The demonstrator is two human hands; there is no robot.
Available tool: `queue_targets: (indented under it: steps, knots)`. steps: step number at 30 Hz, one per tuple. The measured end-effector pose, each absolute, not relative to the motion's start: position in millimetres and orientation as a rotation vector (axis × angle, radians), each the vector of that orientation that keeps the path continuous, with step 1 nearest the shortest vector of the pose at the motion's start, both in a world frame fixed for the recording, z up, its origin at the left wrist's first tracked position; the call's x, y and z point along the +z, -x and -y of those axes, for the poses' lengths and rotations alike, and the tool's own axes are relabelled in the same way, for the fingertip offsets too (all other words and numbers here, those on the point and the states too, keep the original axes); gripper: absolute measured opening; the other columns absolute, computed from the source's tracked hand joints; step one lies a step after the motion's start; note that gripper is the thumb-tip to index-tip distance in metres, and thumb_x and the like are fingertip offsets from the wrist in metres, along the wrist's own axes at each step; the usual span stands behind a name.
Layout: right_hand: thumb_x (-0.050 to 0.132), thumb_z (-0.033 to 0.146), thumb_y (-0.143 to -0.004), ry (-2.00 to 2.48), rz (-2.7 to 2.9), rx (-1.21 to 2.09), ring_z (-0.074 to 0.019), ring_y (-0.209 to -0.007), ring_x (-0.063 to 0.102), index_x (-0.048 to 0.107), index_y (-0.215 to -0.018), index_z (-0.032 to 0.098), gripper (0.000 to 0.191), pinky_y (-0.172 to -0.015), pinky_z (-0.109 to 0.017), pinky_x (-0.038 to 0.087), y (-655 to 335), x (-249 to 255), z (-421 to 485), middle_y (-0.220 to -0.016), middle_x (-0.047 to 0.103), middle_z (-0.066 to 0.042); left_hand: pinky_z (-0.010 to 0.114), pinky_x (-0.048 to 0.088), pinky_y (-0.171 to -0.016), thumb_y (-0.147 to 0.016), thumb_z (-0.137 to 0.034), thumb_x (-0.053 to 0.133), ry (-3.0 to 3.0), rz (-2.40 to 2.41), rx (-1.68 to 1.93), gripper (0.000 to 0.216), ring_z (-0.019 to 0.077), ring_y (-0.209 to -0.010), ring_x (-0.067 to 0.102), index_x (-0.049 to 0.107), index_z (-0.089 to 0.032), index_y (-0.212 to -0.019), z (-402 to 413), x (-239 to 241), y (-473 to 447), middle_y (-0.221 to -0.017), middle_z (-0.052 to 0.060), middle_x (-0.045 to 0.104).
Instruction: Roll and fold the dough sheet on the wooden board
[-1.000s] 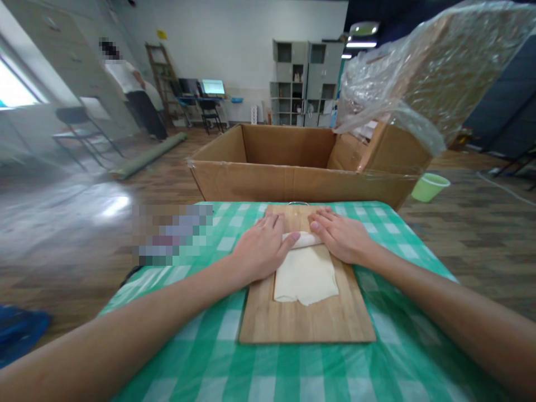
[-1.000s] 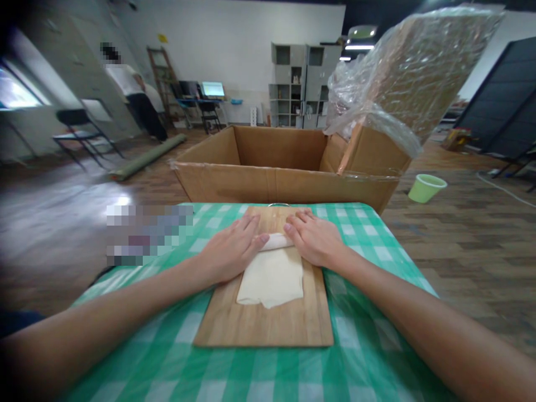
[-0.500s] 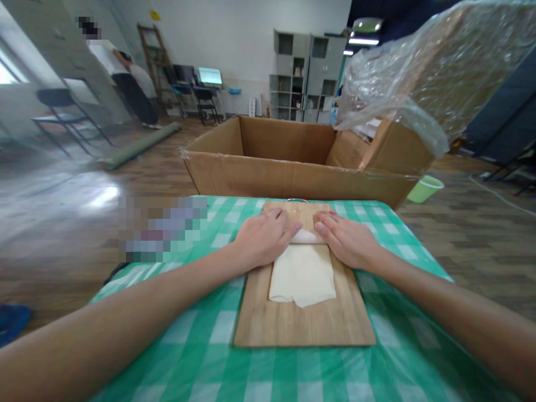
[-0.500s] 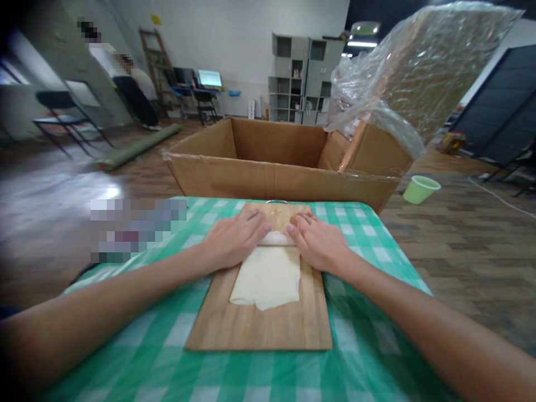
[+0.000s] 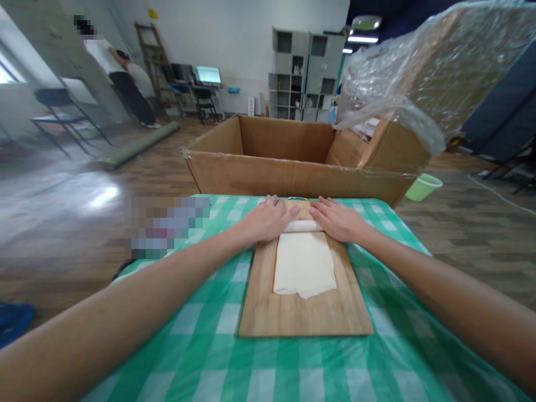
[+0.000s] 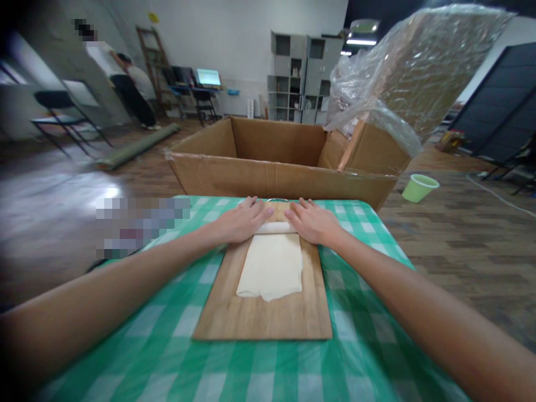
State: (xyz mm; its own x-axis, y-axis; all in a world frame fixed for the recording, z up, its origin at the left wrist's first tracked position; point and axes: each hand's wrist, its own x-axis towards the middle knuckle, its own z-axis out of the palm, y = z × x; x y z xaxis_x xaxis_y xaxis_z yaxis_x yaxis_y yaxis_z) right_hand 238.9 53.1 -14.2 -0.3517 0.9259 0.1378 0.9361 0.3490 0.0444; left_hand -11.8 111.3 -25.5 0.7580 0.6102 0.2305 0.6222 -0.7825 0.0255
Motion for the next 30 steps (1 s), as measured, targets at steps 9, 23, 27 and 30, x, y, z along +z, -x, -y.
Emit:
queue_targets:
  steps: [9, 23, 27, 30]
  knots:
    - [0.021, 0.046, -0.113, 1.772, 2.36, -0.164, -0.0316, -0.149, 0.049, 0.059, -0.145, 0.009, 0.061, -0.121, -0.05, 0.042, -225.5, -8.9, -5.6, -0.155, 0.057, -0.02, 0.052, 0.043, -0.114, -0.112, -0.045, 0.028, 2.88, 1.082, -0.319, 0.049, 0.0323, -0.135, 0.056, 0.068, -0.018, -0.12, -52.0, 4.2, 13.3, -0.129, 0.016, 0.069]
    - [0.04, 0.053, -0.107, 1.635, 2.374, -0.253, -0.0363, -0.158, 0.034, 0.043, -0.16, 0.005, 0.072, -0.127, -0.057, 0.036, -214.1, -17.4, 86.8, -0.169, 0.037, -0.024, 0.053, 0.029, -0.13, -0.104, -0.065, 0.037, 2.882, 1.124, -0.394, 0.083, 0.0369, -0.158, 0.035, 0.038, -0.004, -0.16, 24.4, -2.9, 37.6, -0.168, 0.026, 0.038]
    - [0.042, 0.056, -0.106, 1.617, 2.395, -0.251, -0.0372, -0.157, 0.036, 0.04, -0.163, 0.006, 0.075, -0.126, -0.058, 0.037, -214.3, -16.1, 98.8, -0.168, 0.037, -0.023, 0.054, 0.031, -0.129, -0.104, -0.066, 0.037, 2.905, 1.11, -0.404, 0.083, 0.0364, -0.159, 0.034, 0.039, -0.005, -0.16, 33.6, -1.9, 43.1, -0.167, 0.027, 0.039]
    - [0.041, 0.059, -0.107, 1.594, 2.399, -0.242, -0.036, -0.156, 0.038, 0.041, -0.162, 0.008, 0.076, -0.126, -0.057, 0.038, -216.1, -15.7, 96.6, -0.167, 0.04, -0.022, 0.052, 0.031, -0.129, -0.104, -0.067, 0.035, 2.917, 1.116, -0.394, 0.083, 0.0353, -0.158, 0.036, 0.038, -0.005, -0.16, 30.8, -1.2, 43.7, -0.168, 0.025, 0.038]
